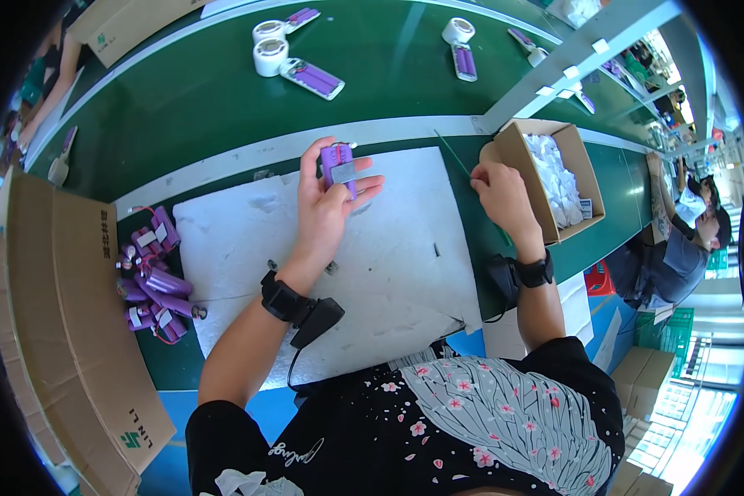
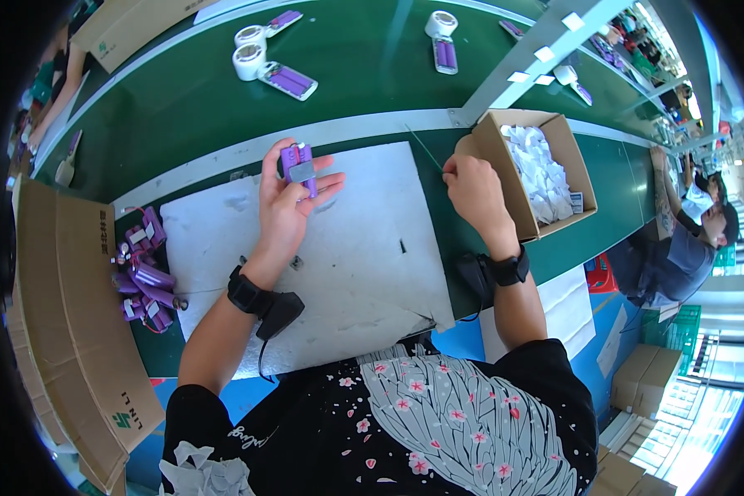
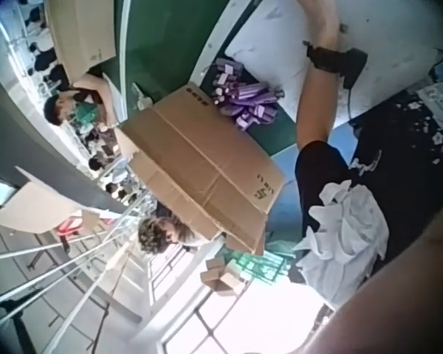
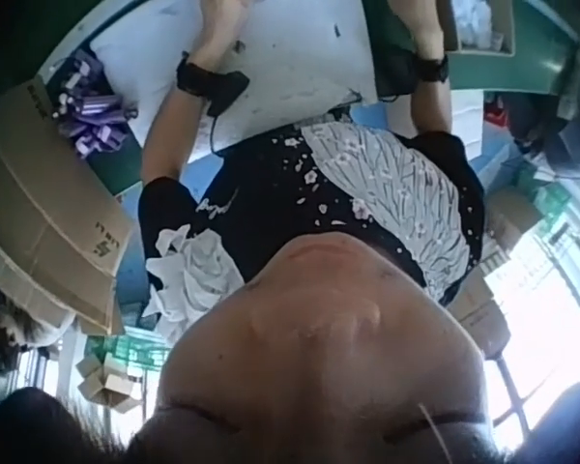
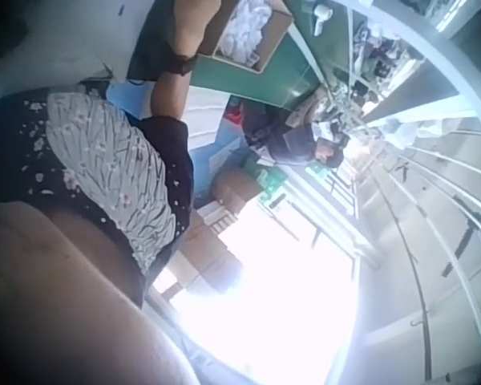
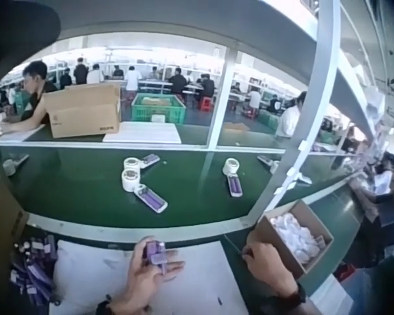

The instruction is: The person picks up a battery pack and a fan housing, connects the battery pack wires to a circuit board, and presses the battery pack into the housing. After removing the battery pack to apply a strip of tape, the person reinserts the battery pack into the housing and begins the process again with a new battery.

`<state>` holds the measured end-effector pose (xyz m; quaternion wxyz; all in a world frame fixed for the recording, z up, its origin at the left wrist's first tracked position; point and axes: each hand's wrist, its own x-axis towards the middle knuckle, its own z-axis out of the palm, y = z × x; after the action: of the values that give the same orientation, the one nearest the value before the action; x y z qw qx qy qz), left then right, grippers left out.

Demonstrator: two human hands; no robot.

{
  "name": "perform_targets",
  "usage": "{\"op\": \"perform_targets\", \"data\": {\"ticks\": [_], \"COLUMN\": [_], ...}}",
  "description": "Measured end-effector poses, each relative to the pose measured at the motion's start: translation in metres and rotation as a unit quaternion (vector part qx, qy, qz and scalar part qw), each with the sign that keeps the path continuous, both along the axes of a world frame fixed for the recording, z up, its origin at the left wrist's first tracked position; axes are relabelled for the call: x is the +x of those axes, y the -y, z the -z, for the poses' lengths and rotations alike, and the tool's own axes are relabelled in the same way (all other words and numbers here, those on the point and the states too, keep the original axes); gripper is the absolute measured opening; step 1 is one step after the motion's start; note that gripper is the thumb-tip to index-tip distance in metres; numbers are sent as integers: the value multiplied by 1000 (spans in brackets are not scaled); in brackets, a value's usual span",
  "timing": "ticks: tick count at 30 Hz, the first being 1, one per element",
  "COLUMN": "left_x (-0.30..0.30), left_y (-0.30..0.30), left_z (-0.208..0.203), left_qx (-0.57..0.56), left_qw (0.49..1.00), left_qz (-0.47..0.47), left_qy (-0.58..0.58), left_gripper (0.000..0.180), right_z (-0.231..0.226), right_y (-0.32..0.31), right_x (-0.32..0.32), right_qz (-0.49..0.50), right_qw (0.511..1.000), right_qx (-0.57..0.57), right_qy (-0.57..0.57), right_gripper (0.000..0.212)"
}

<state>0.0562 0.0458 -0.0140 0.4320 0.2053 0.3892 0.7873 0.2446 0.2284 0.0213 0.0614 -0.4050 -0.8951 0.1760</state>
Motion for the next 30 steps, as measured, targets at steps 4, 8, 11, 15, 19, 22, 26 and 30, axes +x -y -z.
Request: {"op": "perform_targets", "data": {"ticks": [4, 8, 11, 15, 19, 22, 26, 30], "left_x": [-1, 1, 1, 3, 1, 1, 5, 6], "left_y": [-1, 2, -1, -3, 0, 1, 0, 1], "left_z": [-5, -2, 2, 2, 0, 1, 3, 5], "left_qx": [29, 42, 36, 35, 11, -23, -14, 0], "left_qw": [998, 992, 991, 993, 995, 991, 984, 989], "left_qz": [43, 87, 95, 82, 97, 131, 162, 129], "left_qy": [43, 82, 90, 75, 30, -27, -68, -75], "left_gripper": [64, 61, 57, 51, 50, 52, 51, 46], "right_z": [-23, -31, -22, 2, 10, 11, 18, 19], "right_y": [13, 32, 42, 50, 50, 51, 41, 43], "right_x": [-1, -37, -55, -60, -61, -62, -64, -58], "right_qz": [-5, -78, -116, -134, -195, -175, -231, -197], "right_qw": [995, 954, 928, 919, 903, 914, 889, 902], "right_qx": [-2, -105, -100, -69, 35, 39, 75, 58], "right_qy": [-101, -271, -340, -363, -381, -363, -387, -380], "right_gripper": [10, 9, 11, 17, 28, 27, 18, 11]}}
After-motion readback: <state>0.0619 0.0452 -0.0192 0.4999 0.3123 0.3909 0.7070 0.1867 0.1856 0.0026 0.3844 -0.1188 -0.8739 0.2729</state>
